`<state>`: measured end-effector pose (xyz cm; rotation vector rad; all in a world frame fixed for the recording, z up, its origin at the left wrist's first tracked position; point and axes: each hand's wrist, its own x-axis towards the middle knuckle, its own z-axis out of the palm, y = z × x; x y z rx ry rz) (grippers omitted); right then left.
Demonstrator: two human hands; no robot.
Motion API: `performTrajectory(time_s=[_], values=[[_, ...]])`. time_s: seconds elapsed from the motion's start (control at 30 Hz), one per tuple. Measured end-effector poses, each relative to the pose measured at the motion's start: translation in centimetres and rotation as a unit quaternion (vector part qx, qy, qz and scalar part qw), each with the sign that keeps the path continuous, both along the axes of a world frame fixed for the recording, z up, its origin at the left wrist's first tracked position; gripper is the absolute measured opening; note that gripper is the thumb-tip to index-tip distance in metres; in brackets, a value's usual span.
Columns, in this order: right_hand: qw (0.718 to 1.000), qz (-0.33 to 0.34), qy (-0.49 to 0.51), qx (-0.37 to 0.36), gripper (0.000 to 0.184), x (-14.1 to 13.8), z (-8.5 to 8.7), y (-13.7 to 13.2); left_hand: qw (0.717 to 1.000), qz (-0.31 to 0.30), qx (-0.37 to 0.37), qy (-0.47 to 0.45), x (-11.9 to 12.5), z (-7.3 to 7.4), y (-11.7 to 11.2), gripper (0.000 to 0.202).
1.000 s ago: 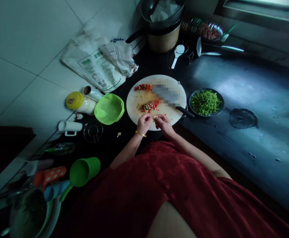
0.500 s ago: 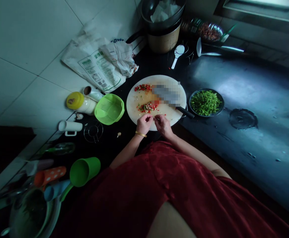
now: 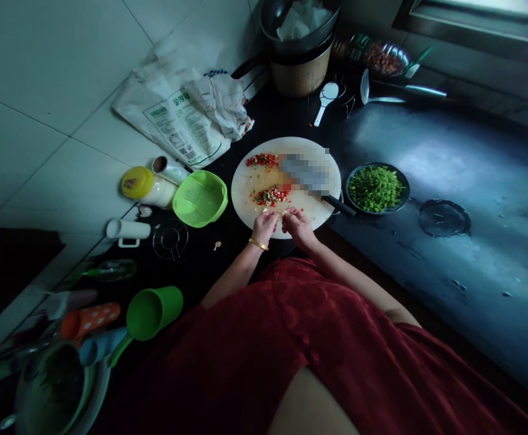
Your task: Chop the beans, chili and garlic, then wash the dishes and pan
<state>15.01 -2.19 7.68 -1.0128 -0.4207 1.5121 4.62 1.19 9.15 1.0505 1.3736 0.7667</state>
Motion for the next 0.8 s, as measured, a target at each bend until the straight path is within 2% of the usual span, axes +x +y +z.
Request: performTrajectory(time_s=[0.1,0.23,0.3,0.4,0.5,0.57,0.73,0.8], values=[[0.995,-0.022,0.088,-0.043,0.025,0.2,0.4,0.4,0.999,0.0,0.036,0.015,-0.4,0.1,-0.2,0.015],[0.99,-0.001,0.136,-0.048,0.023,0.7,0.8,0.5,0.986,-0.05,0.125,0.099,-0.9,0.7,-0.5,0.01],[0.99,0.013,0.134,-0.045,0.025,0.8,0.7,0.4,0.964,-0.09,0.2,0.152,-1.1,1.1,-0.6,0.008],[0.992,0.033,0.119,-0.037,0.031,0.8,0.2,0.3,0.913,-0.132,0.305,0.237,-1.1,1.7,-0.7,0.01],[0.993,0.046,0.105,-0.025,0.033,0.7,-0.1,0.3,0.887,-0.139,0.341,0.28,-1.1,2.0,-0.7,0.012],[0.994,0.047,0.101,-0.022,0.032,0.7,-0.1,0.4,0.895,-0.145,0.329,0.264,-1.2,2.2,-0.6,0.009],[0.992,0.063,0.11,-0.023,0.031,1.1,0.8,0.4,0.955,-0.151,0.221,0.129,-1.9,2.7,0.0,0.012],[0.991,0.078,0.105,-0.027,0.033,1.2,1.2,0.4,0.961,-0.156,0.209,0.093,-2.1,3.0,0.4,0.016]])
